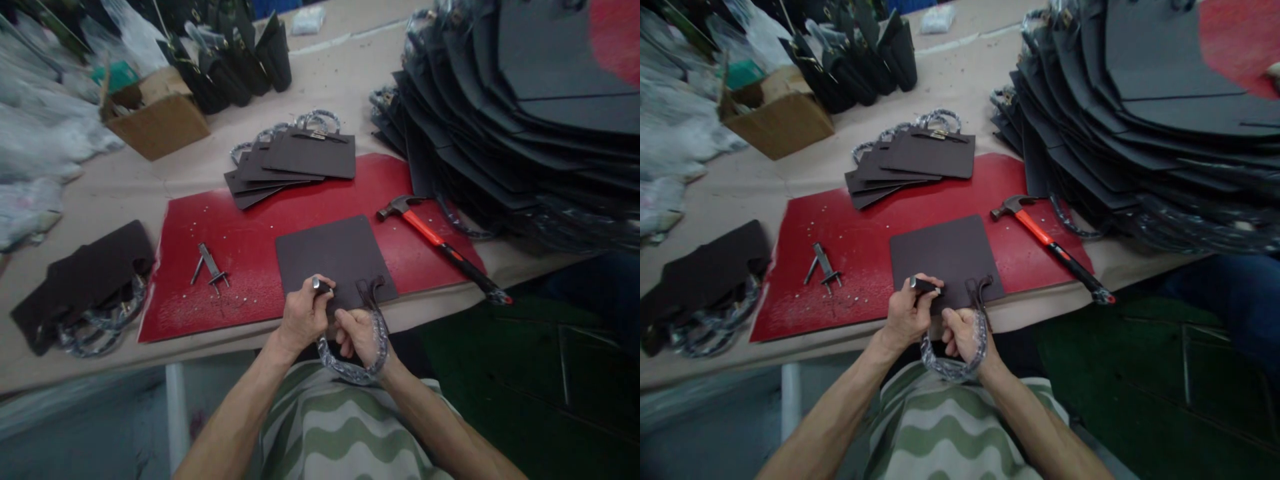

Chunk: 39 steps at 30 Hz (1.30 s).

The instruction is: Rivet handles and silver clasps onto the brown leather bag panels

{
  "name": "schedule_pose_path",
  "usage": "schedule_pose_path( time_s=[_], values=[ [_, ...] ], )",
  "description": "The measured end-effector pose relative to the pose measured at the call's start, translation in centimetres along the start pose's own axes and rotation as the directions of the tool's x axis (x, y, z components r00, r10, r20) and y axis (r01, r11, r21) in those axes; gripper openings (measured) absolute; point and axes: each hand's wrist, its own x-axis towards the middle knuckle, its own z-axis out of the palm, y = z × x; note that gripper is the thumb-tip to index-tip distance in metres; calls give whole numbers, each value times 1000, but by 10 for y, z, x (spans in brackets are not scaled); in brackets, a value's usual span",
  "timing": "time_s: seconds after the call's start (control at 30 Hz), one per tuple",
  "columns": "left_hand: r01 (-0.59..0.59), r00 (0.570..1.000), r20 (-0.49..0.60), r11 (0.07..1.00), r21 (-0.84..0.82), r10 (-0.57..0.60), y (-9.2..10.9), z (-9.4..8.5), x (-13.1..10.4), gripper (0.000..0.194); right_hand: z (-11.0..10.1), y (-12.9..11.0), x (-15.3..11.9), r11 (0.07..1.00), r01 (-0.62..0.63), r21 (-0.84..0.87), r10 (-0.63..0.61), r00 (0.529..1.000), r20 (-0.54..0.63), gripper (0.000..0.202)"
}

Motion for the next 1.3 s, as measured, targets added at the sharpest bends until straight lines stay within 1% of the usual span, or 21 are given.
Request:
schedule_pose_path(
  time_s=[0.17, 0.23, 0.3, 0.37, 0.4, 0.47, 0.5, 0.53, 0.57, 0.63, 0.7, 0.77, 0.87, 0.93, 0.97, 1.07, 1.13, 1.17, 1.2, 1.23, 1.3],
  values=[
    [-79, 997, 2, 997, 20, 79, -1, 0, 1, 18, -39, 7, -32, 950, 99, -297, -36, 977, 210, 32],
    [-91, 996, 12, 995, 28, 91, -3, 0, 1, 18, -66, -7, -51, 908, 122, -401, 18, 944, 328, 26],
    [-103, 995, 19, 994, 44, 102, -4, 1, 0, 17, -96, -30, -63, 836, 167, -523, 42, 931, 364, 30],
    [-113, 994, 20, 991, 67, 112, -5, 2, -1, 17, -125, -56, -63, 752, 195, -630, -133, 980, 145, 35],
    [-116, 993, 19, 990, 75, 115, -6, 3, -1, 16, -139, -67, -58, 693, 223, -686, -292, 956, 16, 32],
    [-121, 993, 19, 989, 82, 120, -6, 4, -2, 16, -161, -85, -40, 524, 241, -817, -595, 790, -148, 29],
    [-123, 992, 22, 989, 82, 122, -6, 4, -2, 15, -169, -91, -28, 423, 208, -882, -665, 732, -146, 30],
    [-125, 992, 25, 989, 78, 124, -6, 5, -2, 15, -176, -96, -17, 334, 153, -930, -692, 710, -131, 32],
    [-127, 992, 29, 989, 74, 125, -6, 5, -2, 16, -181, -100, -5, 263, 100, -960, -691, 714, -115, 33],
    [-129, 991, 39, 990, 66, 126, -6, 5, -3, 16, -189, -108, 13, 205, 26, -978, -649, 751, -117, 28],
    [-124, 991, 51, 990, 61, 121, -6, 5, -3, 16, -194, -116, 24, 235, 14, -972, -617, 774, -138, 17],
    [-121, 992, 57, 990, 69, 117, -7, 6, -3, 15, -197, -124, 27, 284, 40, -958, -576, 806, -137, 19],
    [-124, 992, 40, 989, 82, 121, -7, 7, -3, 16, -192, -135, 18, 556, 97, -825, -372, 917, -143, 21],
    [-130, 991, 27, 988, 82, 128, -6, 8, -2, 17, -182, -138, 5, 815, 64, -575, -163, 979, -122, 19],
    [-132, 991, 26, 988, 81, 130, -5, 8, -2, 17, -175, -140, -3, 908, 24, -419, -73, 992, -102, 20],
    [-131, 991, 32, 988, 84, 128, -3, 7, 0, 16, -150, -143, -32, 996, -58, -67, 53, 996, -76, 29],
    [-126, 992, 34, 989, 82, 123, -3, 7, 0, 15, -132, -148, -55, 992, 56, -114, -71, 990, -125, 34],
    [-123, 992, 34, 989, 80, 120, -3, 7, -1, 15, -124, -152, -67, 965, 162, -206, -196, 968, -155, 36],
    [-120, 992, 35, 990, 78, 118, -3, 7, -1, 15, -117, -155, -77, 900, 279, -334, -350, 920, -174, 37],
    [-117, 993, 37, 990, 77, 115, -4, 7, -1, 15, -111, -158, -86, 788, 383, -483, -512, 842, -168, 37],
    [-112, 993, 39, 991, 76, 109, -5, 7, -1, 16, -103, -162, -99, 434, 507, -745, -777, 629, -25, 34]
  ],
)
